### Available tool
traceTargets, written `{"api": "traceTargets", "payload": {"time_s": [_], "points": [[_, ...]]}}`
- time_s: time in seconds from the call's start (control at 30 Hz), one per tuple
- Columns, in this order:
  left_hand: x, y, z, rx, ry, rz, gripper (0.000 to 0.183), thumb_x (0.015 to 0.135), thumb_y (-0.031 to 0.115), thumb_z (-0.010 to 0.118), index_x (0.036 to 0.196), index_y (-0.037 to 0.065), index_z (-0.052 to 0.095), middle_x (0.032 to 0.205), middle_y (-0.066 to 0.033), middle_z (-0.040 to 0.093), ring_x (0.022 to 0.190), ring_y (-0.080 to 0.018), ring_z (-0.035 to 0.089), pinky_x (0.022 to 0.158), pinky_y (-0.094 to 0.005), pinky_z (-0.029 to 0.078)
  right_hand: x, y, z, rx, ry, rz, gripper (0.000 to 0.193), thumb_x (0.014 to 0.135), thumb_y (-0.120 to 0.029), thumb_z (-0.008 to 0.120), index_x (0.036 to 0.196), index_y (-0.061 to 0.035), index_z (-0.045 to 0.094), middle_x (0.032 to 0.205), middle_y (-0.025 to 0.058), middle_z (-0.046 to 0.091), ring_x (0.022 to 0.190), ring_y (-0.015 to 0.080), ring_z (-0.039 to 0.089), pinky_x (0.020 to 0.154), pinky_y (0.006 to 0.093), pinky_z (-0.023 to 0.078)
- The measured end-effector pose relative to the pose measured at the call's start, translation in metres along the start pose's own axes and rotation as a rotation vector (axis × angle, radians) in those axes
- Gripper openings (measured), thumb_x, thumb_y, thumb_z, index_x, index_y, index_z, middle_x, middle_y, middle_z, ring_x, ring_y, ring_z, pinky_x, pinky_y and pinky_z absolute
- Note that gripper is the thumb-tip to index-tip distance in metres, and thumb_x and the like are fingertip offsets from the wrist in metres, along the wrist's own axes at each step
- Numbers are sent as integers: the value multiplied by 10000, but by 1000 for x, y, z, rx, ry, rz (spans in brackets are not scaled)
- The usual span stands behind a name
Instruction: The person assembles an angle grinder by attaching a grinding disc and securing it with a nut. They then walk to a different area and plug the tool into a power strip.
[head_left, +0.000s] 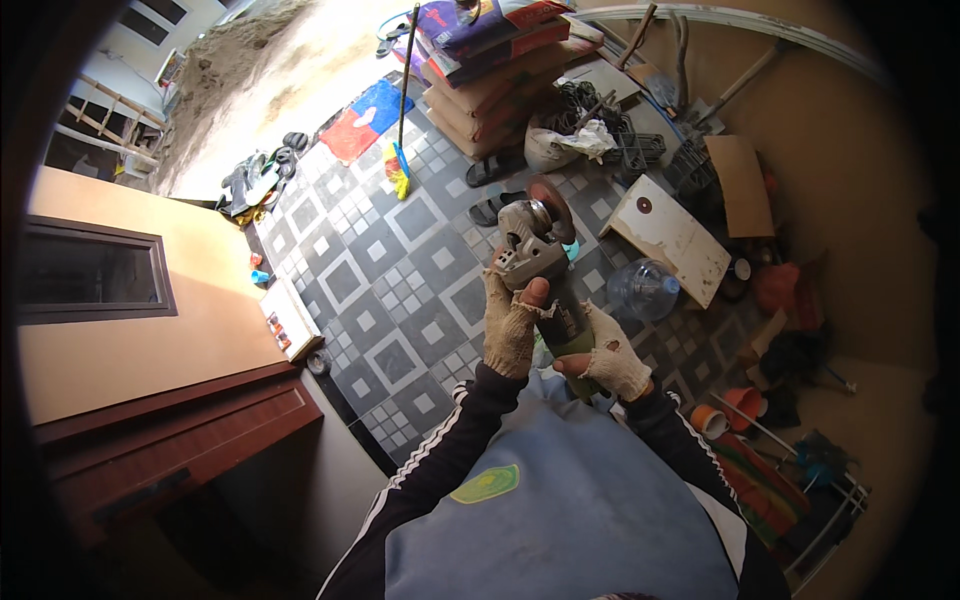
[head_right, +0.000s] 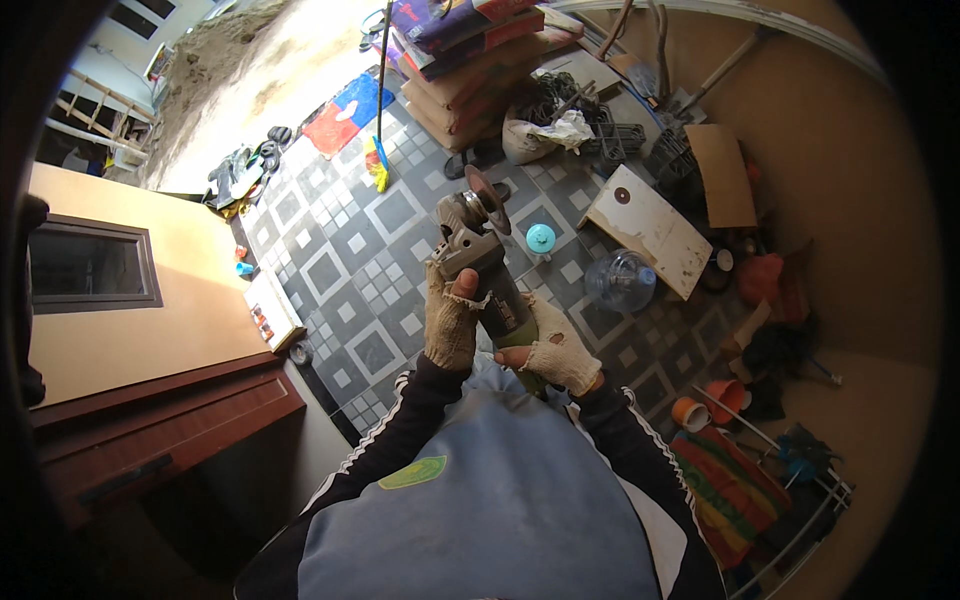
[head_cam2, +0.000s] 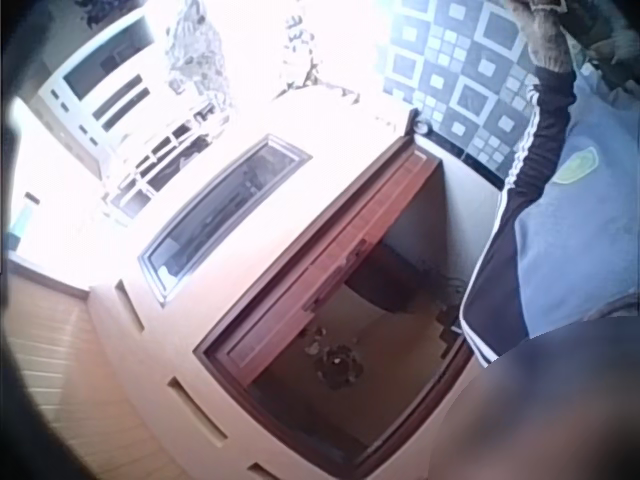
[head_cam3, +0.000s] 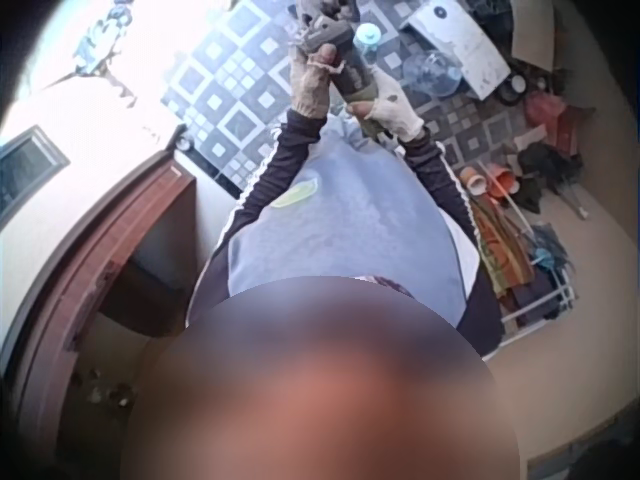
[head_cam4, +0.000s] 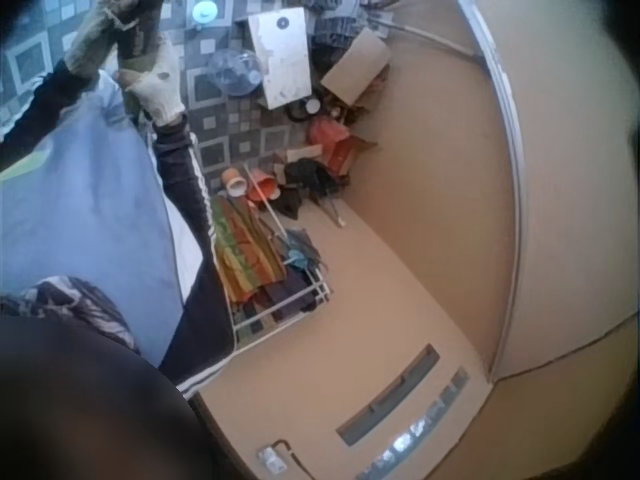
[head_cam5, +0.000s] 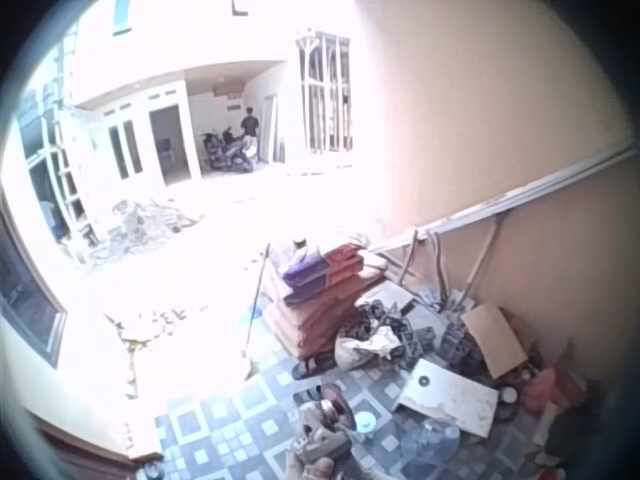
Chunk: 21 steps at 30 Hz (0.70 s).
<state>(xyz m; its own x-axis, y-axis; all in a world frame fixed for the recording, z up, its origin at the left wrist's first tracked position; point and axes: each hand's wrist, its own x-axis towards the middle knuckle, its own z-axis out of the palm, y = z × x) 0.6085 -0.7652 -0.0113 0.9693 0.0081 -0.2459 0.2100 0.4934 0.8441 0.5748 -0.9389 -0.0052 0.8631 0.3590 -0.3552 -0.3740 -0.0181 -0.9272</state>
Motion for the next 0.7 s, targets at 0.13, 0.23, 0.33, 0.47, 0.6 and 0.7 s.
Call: {"api": "traceTargets", "payload": {"time_s": [0.13, 0.23, 0.33, 0.47, 0.6, 0.7], "points": [[9, 12, -14, -451, -41, -3, 636, 1033, 485, 587, 1473, 43, 459, 1286, -134, 658, 1169, -255, 663, 1024, -408, 542, 4, 9, 14, -85, 16, -90, 814, 691, -271, 924, 1359, 1, 546, 1187, 107, 659, 1078, 202, 632, 965, 360, 507], [14, 17, -28, -417, -37, -60, 571, 1052, 454, 533, 1431, 27, 505, 1248, -155, 684, 1102, -273, 700, 985, -436, 568, 7, 17, 24, -97, 38, -124, 834, 685, -262, 927, 1373, -2, 535, 1189, 99, 647, 1082, 188, 617, 960, 351, 503], [20, 17, -39, -384, -158, -111, 601, 1001, 431, 583, 1411, -3, 518, 1258, -192, 678, 1115, -322, 694, 1003, -460, 559, 7, 21, 27, -83, 24, -121, 858, 681, -229, 933, 1397, -13, 512, 1175, 52, 626, 1057, 145, 592, 934, 323, 502], [29, 13, -49, -477, -241, -252, 692, 911, 468, 643, 1398, -12, 536, 1251, -213, 679, 1121, -363, 688, 1008, -468, 557, 6, 27, 29, -71, 10, -88, 845, 695, -285, 927, 1374, -2, 511, 1167, 95, 647, 1060, 182, 620, 945, 346, 508], [34, 6, -62, -519, -272, -376, 731, 862, 484, 660, 1397, 0, 549, 1243, -211, 681, 1101, -359, 692, 984, -481, 568, 5, 36, 38, -92, 26, -96, 852, 702, -313, 926, 1365, 3, 494, 1157, 108, 660, 1063, 198, 636, 947, 353, 513], [28, -3, -69, -458, -242, -367, 724, 860, 477, 662, 1398, 5, 547, 1234, -205, 683, 1072, -354, 695, 965, -486, 575, -3, 39, 45, -78, -17, -33, 866, 721, -328, 910, 1388, 5, 469, 1166, 121, 658, 1095, 204, 640, 960, 347, 508]]}}
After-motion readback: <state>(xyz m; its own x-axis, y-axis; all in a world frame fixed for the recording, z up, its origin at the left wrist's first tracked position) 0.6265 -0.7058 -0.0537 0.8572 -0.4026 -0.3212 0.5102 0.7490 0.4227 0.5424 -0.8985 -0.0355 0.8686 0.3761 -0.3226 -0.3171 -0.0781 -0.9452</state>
